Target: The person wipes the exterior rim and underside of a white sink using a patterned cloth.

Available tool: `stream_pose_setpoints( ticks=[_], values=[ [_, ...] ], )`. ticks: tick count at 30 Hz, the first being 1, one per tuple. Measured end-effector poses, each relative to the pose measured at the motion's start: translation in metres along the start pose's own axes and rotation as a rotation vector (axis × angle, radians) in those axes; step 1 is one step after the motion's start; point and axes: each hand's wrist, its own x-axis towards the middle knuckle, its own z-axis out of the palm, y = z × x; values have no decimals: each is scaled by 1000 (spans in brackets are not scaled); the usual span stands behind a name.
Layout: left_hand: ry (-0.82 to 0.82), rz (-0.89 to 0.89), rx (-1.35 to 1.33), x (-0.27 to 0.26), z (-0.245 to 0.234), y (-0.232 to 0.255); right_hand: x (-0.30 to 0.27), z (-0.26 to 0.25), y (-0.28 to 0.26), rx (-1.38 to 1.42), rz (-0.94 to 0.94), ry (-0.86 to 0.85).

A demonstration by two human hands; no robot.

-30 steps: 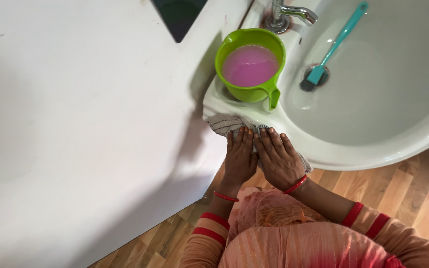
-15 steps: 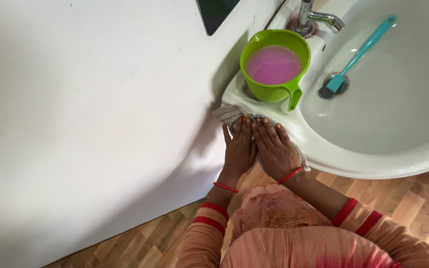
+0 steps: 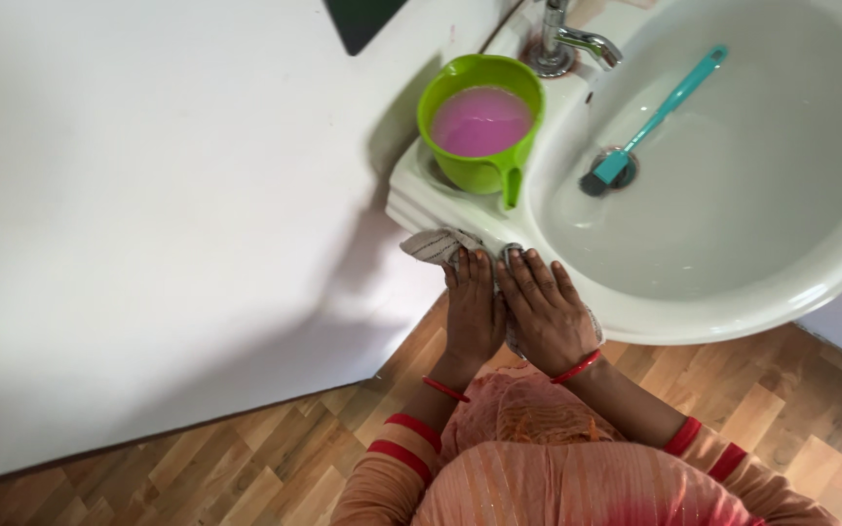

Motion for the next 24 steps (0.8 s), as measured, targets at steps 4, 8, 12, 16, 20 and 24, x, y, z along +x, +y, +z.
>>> stream_pose_setpoints(
  ticks=[4, 8, 12, 16, 20, 24],
  values=[
    [-4, 29, 64, -2, 10, 51, -29, -19, 33, 129, 16, 47],
    [-40, 72, 99, 7, 21, 100, -61, -34, 77, 180, 10, 53],
    [-62, 103, 135, 9, 42, 148, -99, -39, 125, 174, -23, 59],
    [-69, 172, 180, 5, 72, 187, -138, -40, 176, 210, -43, 84],
    [-62, 215, 237, 3, 96, 215, -166, -42, 219, 314, -23, 111],
    [-56, 212, 278, 2, 107, 229, -181, -33, 229, 363, 22, 179]
  ],
)
